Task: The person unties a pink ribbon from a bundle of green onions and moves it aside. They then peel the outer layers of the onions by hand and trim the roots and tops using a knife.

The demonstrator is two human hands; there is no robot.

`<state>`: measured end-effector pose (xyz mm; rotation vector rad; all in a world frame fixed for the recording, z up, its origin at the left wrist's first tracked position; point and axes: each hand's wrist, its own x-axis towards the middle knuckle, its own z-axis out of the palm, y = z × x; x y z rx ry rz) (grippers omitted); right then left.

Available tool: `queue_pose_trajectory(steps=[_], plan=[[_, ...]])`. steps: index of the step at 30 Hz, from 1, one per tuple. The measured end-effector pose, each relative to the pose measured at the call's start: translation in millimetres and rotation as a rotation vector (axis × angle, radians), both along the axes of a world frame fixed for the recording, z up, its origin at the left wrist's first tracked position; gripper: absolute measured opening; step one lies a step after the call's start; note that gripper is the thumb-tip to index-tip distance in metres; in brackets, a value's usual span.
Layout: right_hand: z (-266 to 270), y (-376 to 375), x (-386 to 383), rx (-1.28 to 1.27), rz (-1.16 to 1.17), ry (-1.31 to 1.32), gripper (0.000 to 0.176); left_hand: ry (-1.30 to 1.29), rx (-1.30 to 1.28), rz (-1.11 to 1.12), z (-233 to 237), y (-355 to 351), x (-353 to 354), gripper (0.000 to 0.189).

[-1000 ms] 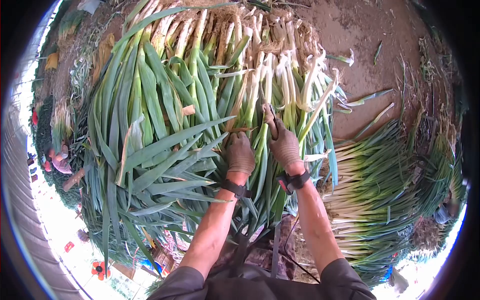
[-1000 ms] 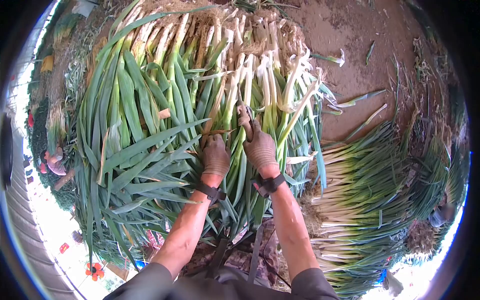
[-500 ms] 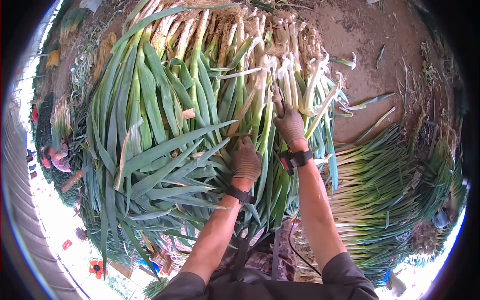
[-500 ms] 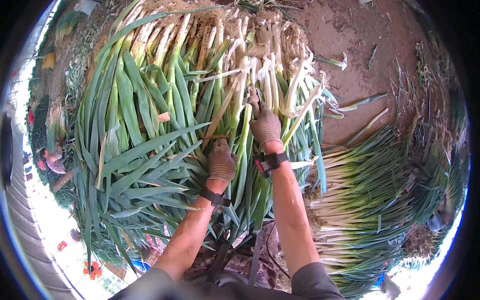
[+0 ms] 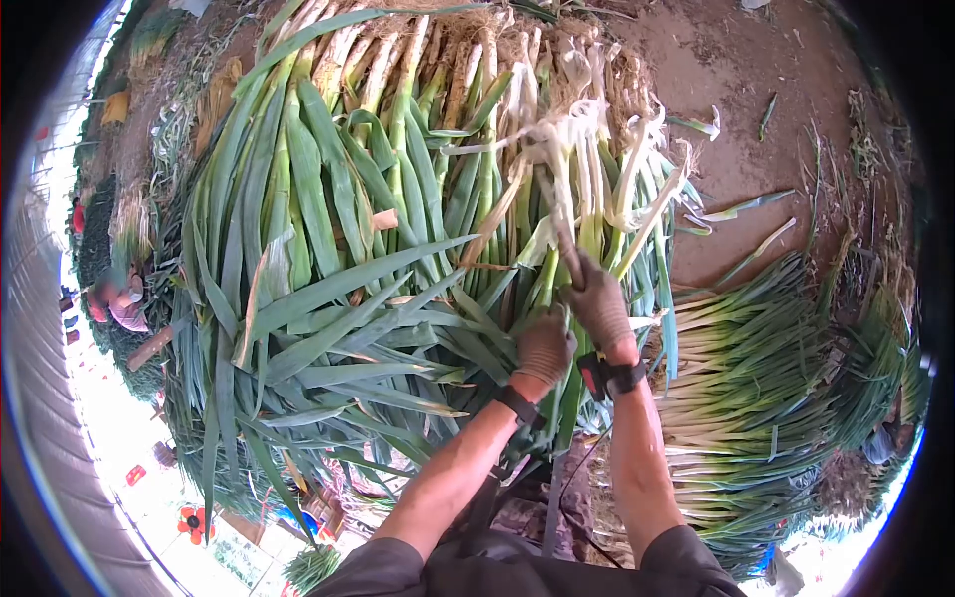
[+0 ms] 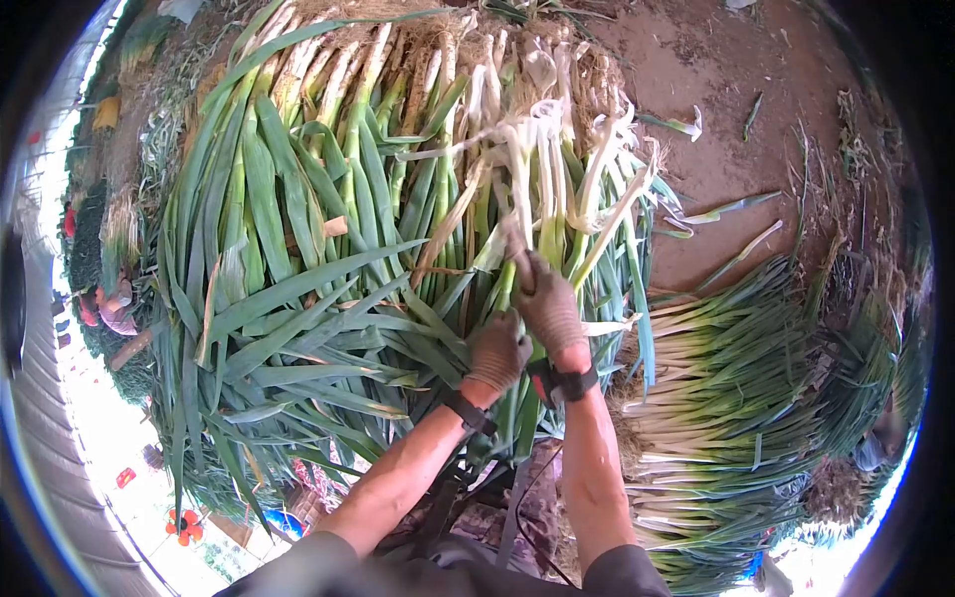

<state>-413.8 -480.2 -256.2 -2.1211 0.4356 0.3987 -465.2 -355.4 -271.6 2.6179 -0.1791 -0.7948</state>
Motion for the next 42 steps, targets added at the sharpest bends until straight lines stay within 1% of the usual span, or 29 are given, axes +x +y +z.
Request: queue_pose_trajectory(steps=[1,3,4,5,6,7,8,9,12,13,15,16,17,18,19,21,22,23,24,26,27,30,32,33,34,35,37,40,42], plan=[[9.8,2.9,-2.9,0.077,0.051,0.025,0.053,0.087,-0.045,-0.040,2.5,1.3,2.4,0.037],[15.5,3.7,-13.3,0.092,0.016,-0.048,0.055,0.258,-0.133,-0.116,7.2,11.4,8.8,0.034],[20.4,5.3,-14.5,0.103,-0.003,-0.086,0.056,0.135,-0.121,-0.096,9.2,18.0,23.3,0.030],[26.5,5.0,-14.0,0.129,-0.009,0.051,0.057,0.011,-0.108,-0.080,9.3,26.1,43.6,0.026],[27.7,7.1,-14.9,0.138,0.034,0.046,0.058,-0.232,-0.243,0.166,0.6,38.9,56.0,0.023],[28.5,9.3,-17.5,0.146,0.078,0.043,0.058,-0.315,-0.175,0.301,6.2,44.8,79.4,0.027],[29.2,11.6,-20.6,0.153,0.124,0.041,0.059,-0.380,-0.133,0.316,9.1,49.0,104.8,0.034],[24.5,16.6,-25.0,0.112,0.098,0.005,0.060,-0.303,-0.070,0.276,4.7,53.2,128.1,0.030],[24.0,22.7,-29.9,0.124,0.079,0.020,0.062,-0.635,0.189,0.074,-37.5,51.3,167.7,0.029],[23.1,23.5,-33.4,0.137,0.083,0.012,0.060,-0.585,0.286,0.078,-40.1,45.7,175.4,0.032],[29.3,23.1,-37.4,0.142,-0.009,0.036,0.060,-0.478,0.476,0.090,-46.4,32.3,184.2,0.037],[34.6,22.0,-36.6,0.143,-0.053,0.052,0.060,-0.475,0.493,0.100,-49.2,29.2,185.6,0.039],[43.9,16.9,-37.9,0.090,-0.032,0.143,0.061,-0.471,0.511,0.110,-51.6,26.5,185.8,0.041],[44.0,14.7,-40.7,0.092,-0.009,0.129,0.061,-0.468,0.530,0.117,-54.0,25.7,185.5,0.044],[43.8,12.0,-46.9,0.096,0.014,0.115,0.061,-0.392,0.418,0.082,-54.8,30.4,181.1,0.052],[40.4,7.8,-63.7,0.112,0.029,0.061,0.062,-0.251,0.286,0.143,-49.7,23.3,157.5,0.050],[45.1,5.8,-68.9,0.119,0.014,0.099,0.062,-0.179,0.216,0.174,-47.8,19.5,143.4,0.049],[52.8,2.6,-73.5,0.124,-0.001,0.140,0.062,-0.173,0.157,0.096,-45.8,22.4,131.7,0.049],[60.7,0.5,-80.3,0.131,-0.015,0.184,0.062,-0.154,0.137,0.087,-46.6,24.2,119.5,0.049],[73.7,3.3,-100.4,0.125,-0.008,0.187,0.064,-0.120,0.105,0.071,-50.4,31.6,97.4,0.050],[80.8,5.4,-108.8,0.126,0.013,0.208,0.064,-0.106,0.032,0.089,-49.6,37.7,89.7,0.048],[98.1,9.0,-119.8,0.120,0.017,0.323,0.066,0.006,0.068,0.098,-47.2,54.7,71.6,0.049],[96.1,13.2,-131.3,0.084,0.071,0.394,0.067,0.006,0.030,0.118,-45.3,59.8,71.9,0.041],[90.4,18.2,-138.3,0.069,0.139,0.377,0.068,0.013,-0.001,0.145,-50.1,62.0,74.5,0.038],[87.0,22.3,-140.2,0.064,0.132,0.381,0.068,0.019,-0.032,0.172,-61.6,66.9,72.4,0.036],[84.0,26.1,-140.0,0.059,0.125,0.383,0.068,-0.046,-0.159,0.197,-72.5,73.4,69.7,0.034],[80.8,30.7,-130.0,0.076,0.076,0.349,0.066,-0.017,-0.145,0.214,-71.9,72.7,69.9,0.034],[67.1,35.9,-117.2,-0.008,0.119,0.305,0.063,0.024,-0.133,0.233,-70.6,71.6,71.1,0.036],[52.6,35.3,-110.6,-0.011,0.093,0.268,0.062,0.031,-0.124,0.259,-70.8,69.7,72.2,0.037]])
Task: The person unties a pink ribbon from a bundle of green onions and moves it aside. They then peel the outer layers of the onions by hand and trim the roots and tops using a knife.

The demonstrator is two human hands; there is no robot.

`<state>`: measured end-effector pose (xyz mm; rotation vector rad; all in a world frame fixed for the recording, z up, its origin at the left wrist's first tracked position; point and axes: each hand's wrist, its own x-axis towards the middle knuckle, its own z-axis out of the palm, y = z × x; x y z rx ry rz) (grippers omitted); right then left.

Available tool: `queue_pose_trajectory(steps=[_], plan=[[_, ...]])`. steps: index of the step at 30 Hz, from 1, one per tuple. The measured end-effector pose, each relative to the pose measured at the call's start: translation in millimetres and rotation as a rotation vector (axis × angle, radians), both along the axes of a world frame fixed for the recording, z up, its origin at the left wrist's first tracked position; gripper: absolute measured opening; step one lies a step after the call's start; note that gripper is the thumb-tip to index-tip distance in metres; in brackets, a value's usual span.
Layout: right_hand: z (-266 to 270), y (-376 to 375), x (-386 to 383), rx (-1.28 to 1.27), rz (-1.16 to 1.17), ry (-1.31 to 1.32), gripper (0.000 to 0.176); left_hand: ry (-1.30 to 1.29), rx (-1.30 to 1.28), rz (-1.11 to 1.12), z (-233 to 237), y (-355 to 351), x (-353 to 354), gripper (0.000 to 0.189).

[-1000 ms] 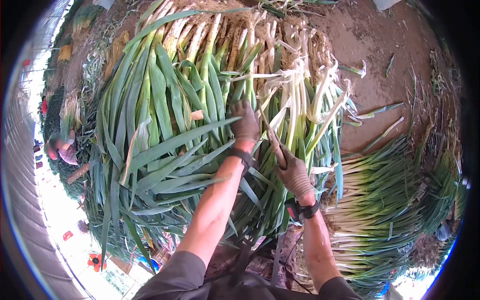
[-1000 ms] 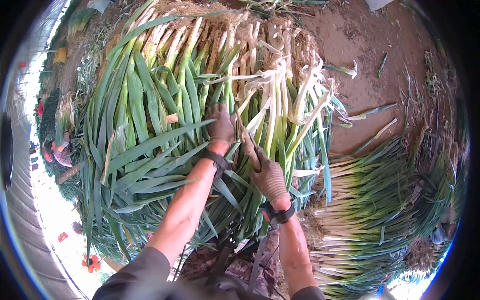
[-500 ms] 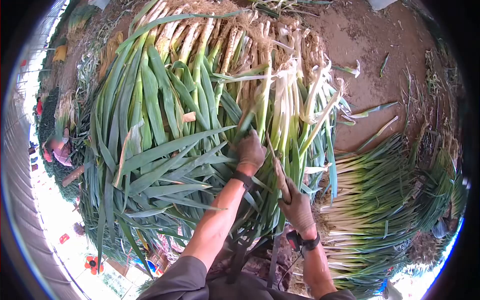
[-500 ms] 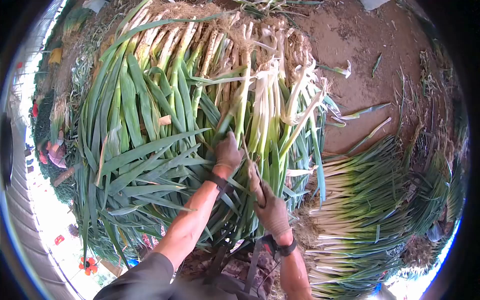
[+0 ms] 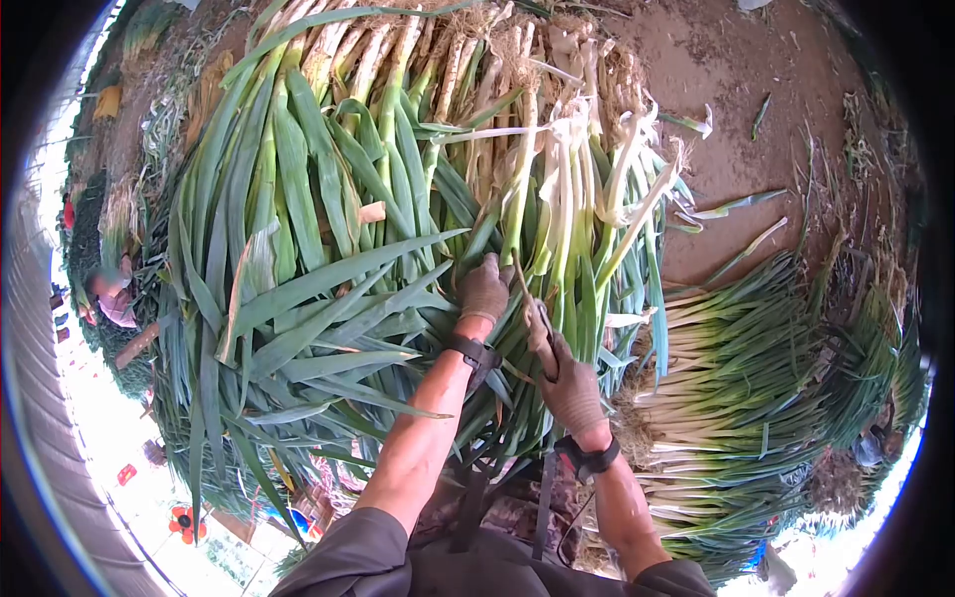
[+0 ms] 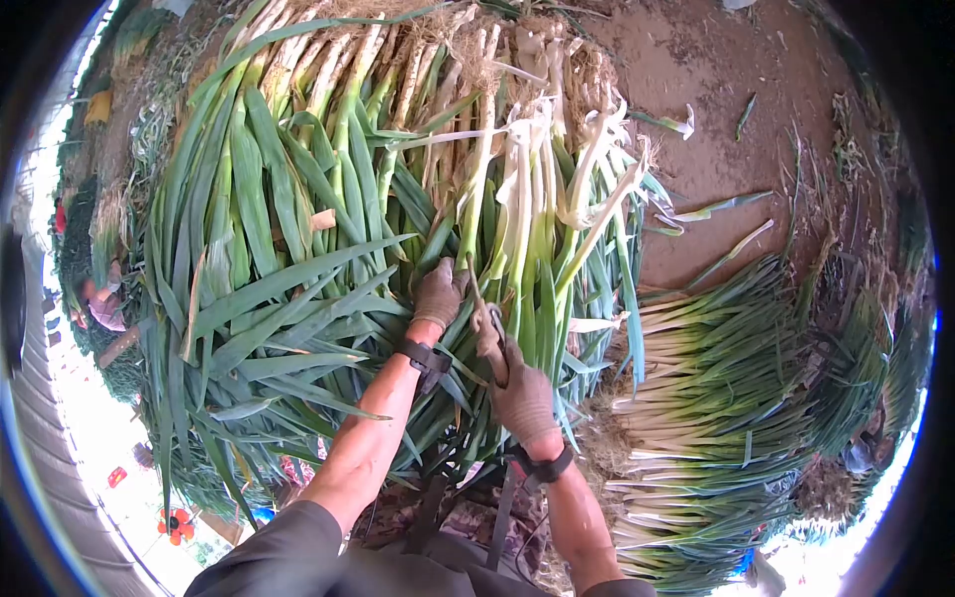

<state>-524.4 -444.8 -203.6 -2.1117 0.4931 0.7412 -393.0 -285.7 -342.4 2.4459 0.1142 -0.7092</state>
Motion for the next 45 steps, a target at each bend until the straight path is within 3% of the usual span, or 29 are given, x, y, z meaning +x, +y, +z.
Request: queue_pose_trajectory(steps=[10,15,22,29,33,40,41,45], plan=[[-49.0,-14.4,86.8,-0.114,-0.066,-0.281,0.054,0.029,0.068,-0.045,16.1,-3.5,3.6,0.032],[-69.0,-24.6,144.5,-0.176,-0.037,-0.287,0.056,-0.024,0.009,-0.042,10.7,-0.5,1.9,0.034],[-85.5,-34.5,195.3,-0.215,-0.029,-0.246,0.041,0.039,0.076,-0.051,18.0,-3.5,5.1,0.033],[-77.2,-38.1,171.2,-0.140,0.034,-0.299,0.043,0.024,0.095,-0.102,12.6,-6.9,0.5,0.032],[-74.8,-44.4,154.2,-0.090,-0.081,-0.220,0.058,0.083,0.026,-0.100,8.4,-16.6,-5.5,0.029],[-71.1,-64.9,127.8,-0.024,-0.102,-0.250,0.053,-0.055,-0.388,0.102,-27.6,-44.2,-44.8,0.035],[-67.1,-67.2,120.0,-0.048,-0.115,-0.239,0.050,0.026,-0.432,0.107,-29.1,-53.3,-48.3,0.041],[-46.9,-80.2,91.9,-0.048,-0.179,-0.171,0.048,0.030,-0.373,0.151,5.6,-99.2,-54.3,0.045]])
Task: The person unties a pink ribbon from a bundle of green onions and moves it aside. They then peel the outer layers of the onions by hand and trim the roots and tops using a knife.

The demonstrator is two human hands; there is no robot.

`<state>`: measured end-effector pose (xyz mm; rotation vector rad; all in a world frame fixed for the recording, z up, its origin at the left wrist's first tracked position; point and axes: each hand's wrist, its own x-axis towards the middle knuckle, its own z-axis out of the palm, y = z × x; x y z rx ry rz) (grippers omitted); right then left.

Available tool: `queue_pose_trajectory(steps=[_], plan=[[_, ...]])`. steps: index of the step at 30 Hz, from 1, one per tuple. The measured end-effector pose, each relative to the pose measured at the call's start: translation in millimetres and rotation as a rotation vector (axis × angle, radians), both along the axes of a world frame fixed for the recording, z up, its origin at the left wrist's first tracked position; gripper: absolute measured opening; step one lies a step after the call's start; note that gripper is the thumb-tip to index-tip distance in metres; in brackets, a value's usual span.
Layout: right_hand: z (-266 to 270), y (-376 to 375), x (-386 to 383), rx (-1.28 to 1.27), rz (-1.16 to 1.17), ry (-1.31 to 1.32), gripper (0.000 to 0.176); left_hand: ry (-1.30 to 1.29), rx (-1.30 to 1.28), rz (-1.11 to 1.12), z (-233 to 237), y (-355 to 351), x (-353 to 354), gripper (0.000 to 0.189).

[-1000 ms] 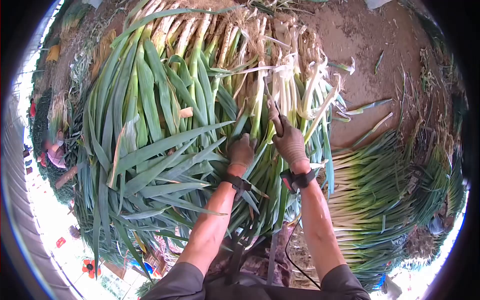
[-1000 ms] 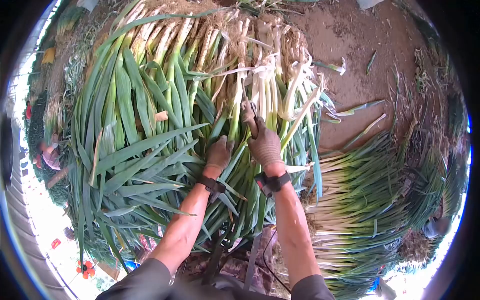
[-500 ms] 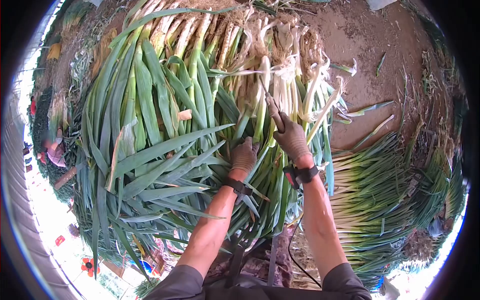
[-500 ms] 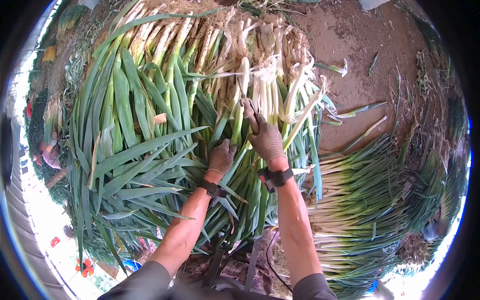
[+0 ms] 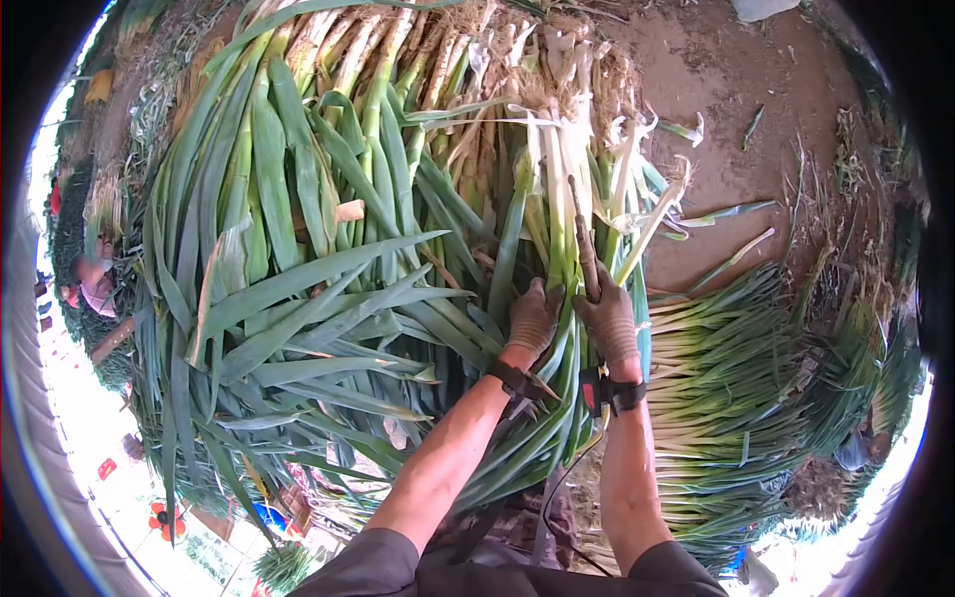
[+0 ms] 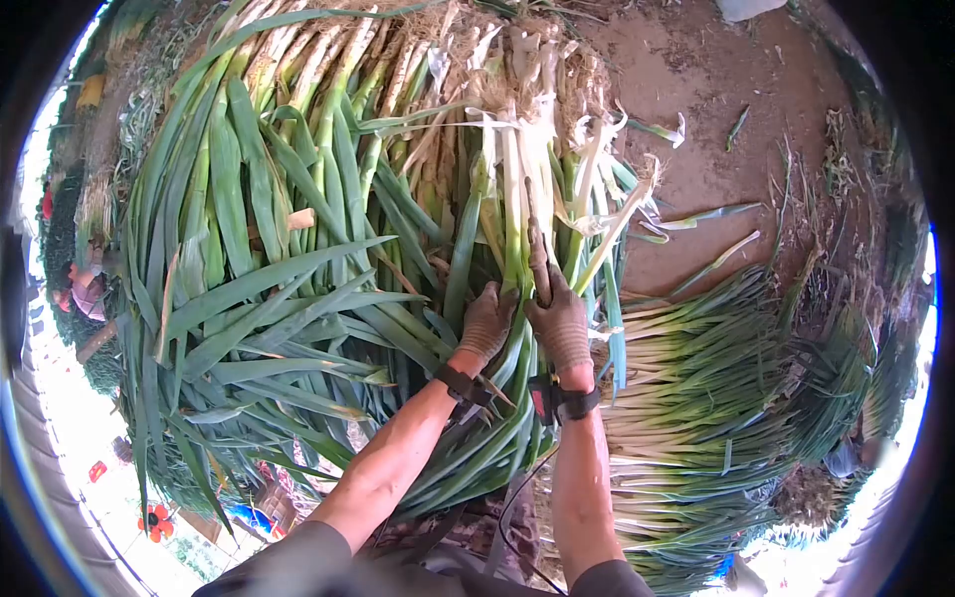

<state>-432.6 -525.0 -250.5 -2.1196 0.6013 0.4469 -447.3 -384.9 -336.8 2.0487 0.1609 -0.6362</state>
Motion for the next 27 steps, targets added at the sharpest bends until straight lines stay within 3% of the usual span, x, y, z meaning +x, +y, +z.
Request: queue_pose_trajectory(steps=[4,8,11,12,14,16,19,21,22,25,26,27], plan=[[25.8,-2.6,-16.7,0.048,0.026,0.009,0.049,0.073,0.040,-0.014,7.8,-26.2,-4.2,0.045],[11.1,-7.9,-9.3,0.046,-0.009,-0.031,0.055,0.045,0.077,-0.072,15.4,-39.0,-14.7,0.038],[2.5,-11.9,9.5,0.052,0.000,0.034,0.051,-0.046,0.080,-0.241,-11.9,-49.9,-32.9,0.035],[21.6,-9.8,20.6,0.033,-0.021,0.037,0.050,-0.036,0.018,-0.225,-4.5,-52.8,-34.5,0.034],[11.4,-12.0,21.7,0.054,-0.052,-0.035,0.050,-0.015,-0.111,-0.191,18.6,-62.6,-40.0,0.034],[12.7,-5.9,23.1,0.085,-0.038,-0.069,0.051,0.206,-0.322,0.013,-58.3,-81.0,-93.1,0.031],[11.4,-2.2,10.5,0.099,-0.061,-0.085,0.053,0.141,-0.187,-0.088,-10.3,-55.5,-59.3,0.021],[13.0,-1.7,4.8,0.141,-0.156,-0.050,0.053,-0.142,0.051,-0.179,37.7,-19.1,-21.0,0.018],[21.3,1.2,5.1,0.083,-0.080,0.043,0.055,-0.338,0.076,-0.146,39.7,9.1,-2.0,0.017],[24.3,28.4,-10.1,0.196,0.140,-0.032,0.059,-0.515,0.324,0.111,69.7,78.3,51.7,0.026],[36.4,39.7,-11.9,0.255,0.162,-0.061,0.060,-0.504,0.368,0.115,78.8,100.5,68.8,0.036],[47.7,50.2,-13.4,0.314,0.184,-0.094,0.060,-0.697,0.497,0.098,58.5,118.1,80.3,0.047]])
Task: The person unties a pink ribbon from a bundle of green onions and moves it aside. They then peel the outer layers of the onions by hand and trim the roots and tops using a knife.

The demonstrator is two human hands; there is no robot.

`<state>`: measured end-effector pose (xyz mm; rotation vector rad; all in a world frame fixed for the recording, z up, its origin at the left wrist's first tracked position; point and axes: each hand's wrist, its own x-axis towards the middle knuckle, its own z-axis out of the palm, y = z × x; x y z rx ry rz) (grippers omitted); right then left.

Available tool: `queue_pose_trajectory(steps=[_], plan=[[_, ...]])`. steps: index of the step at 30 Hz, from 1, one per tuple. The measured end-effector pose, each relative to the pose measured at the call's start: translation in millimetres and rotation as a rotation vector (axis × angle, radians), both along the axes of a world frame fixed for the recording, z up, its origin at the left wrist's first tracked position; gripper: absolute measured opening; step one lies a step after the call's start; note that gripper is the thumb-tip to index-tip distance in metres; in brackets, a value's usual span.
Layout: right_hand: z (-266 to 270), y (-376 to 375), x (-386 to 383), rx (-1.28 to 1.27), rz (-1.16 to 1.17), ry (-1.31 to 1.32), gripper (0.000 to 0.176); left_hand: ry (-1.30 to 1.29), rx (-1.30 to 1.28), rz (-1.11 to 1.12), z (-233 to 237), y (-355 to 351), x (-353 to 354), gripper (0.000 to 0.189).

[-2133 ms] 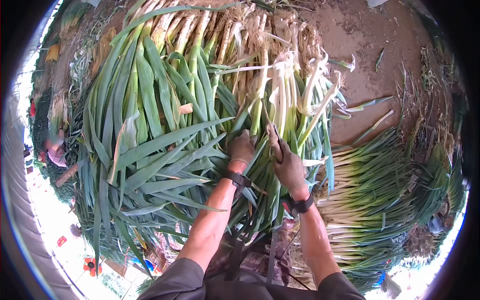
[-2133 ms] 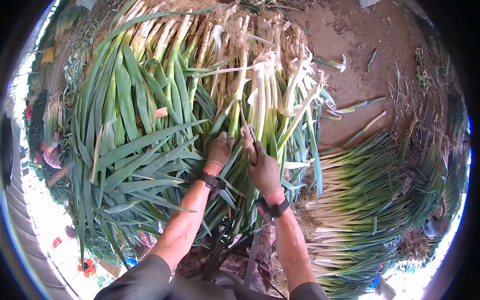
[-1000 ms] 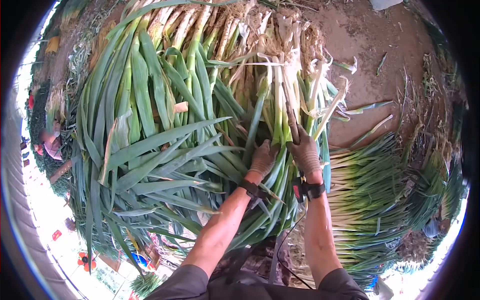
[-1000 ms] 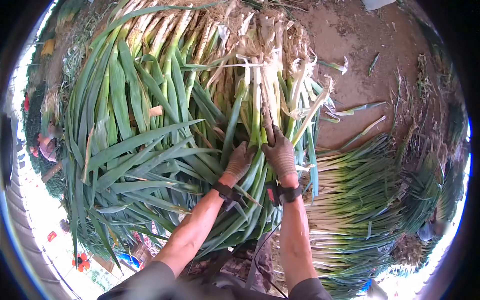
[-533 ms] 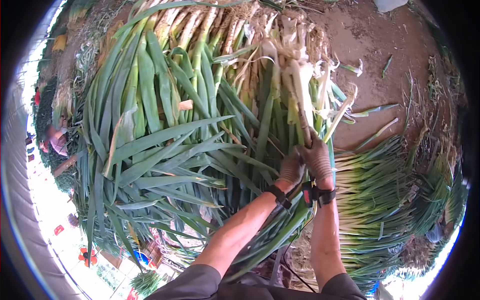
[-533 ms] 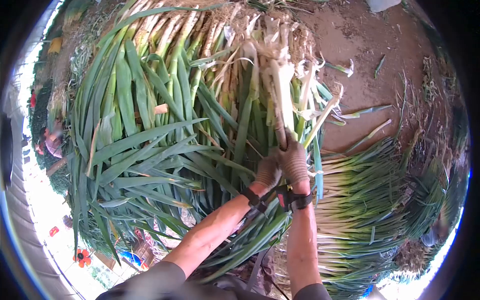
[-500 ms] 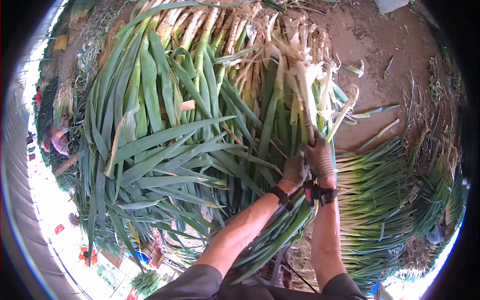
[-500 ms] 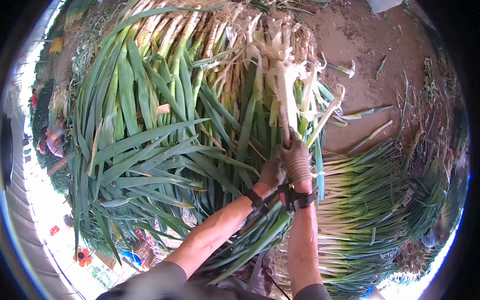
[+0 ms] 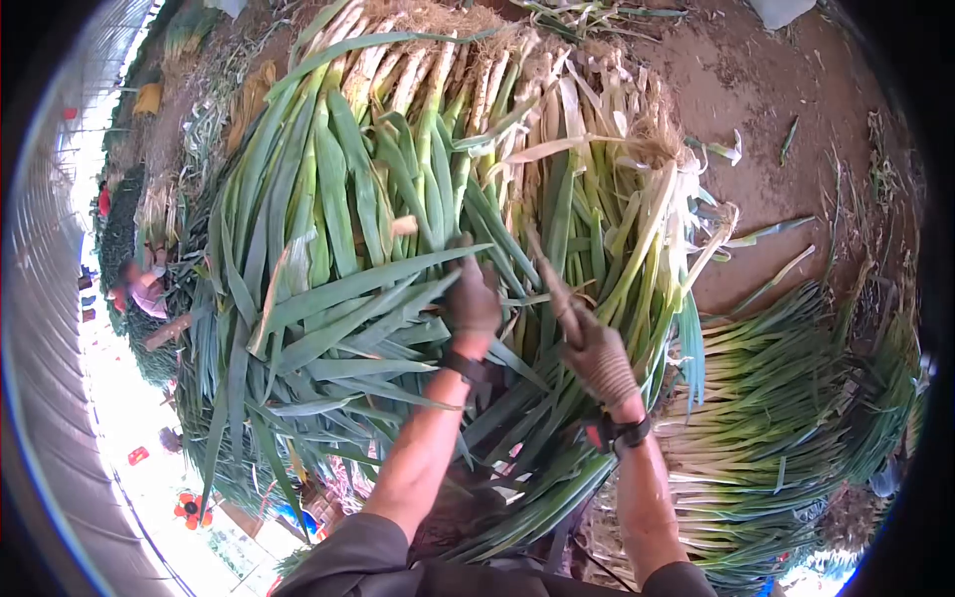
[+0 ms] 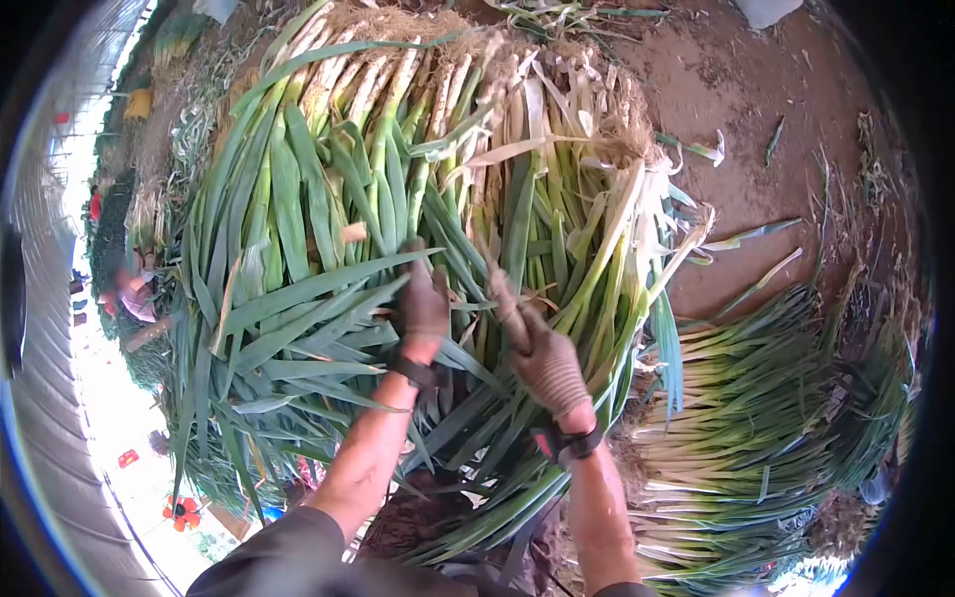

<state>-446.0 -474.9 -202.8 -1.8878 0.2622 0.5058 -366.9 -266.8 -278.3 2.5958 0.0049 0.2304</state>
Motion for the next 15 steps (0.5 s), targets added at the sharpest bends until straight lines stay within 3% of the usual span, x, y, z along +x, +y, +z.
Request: queue_pose_trajectory(steps=[2,4,6,7,11,13,15], plan=[[9.1,13.4,-2.8,0.032,0.041,0.104,0.063,0.092,0.055,-0.040,-20.0,13.3,24.6,0.050],[-3.5,20.1,-17.4,0.060,-0.022,0.008,0.064,0.023,-0.012,0.093,-56.7,17.9,52.3,0.052],[-10.2,14.4,-29.0,0.067,-0.058,-0.008,0.065,0.179,0.087,0.200,-65.0,13.0,76.5,0.056],[-12.6,10.3,-33.3,0.073,-0.075,-0.011,0.066,0.369,0.226,0.235,-65.5,13.8,84.9,0.060],[-12.4,-7.3,-38.1,0.047,-0.080,0.173,0.067,0.401,0.785,0.164,-98.6,31.1,90.7,0.045],[-16.9,-7.9,-42.2,0.050,-0.103,0.108,0.067,0.474,1.025,0.049,-68.6,18.5,95.7,0.031],[-12.0,-5.5,-42.2,0.062,-0.113,0.095,0.067,0.448,0.616,0.053,-34.2,-1.5,85.5,0.035]])
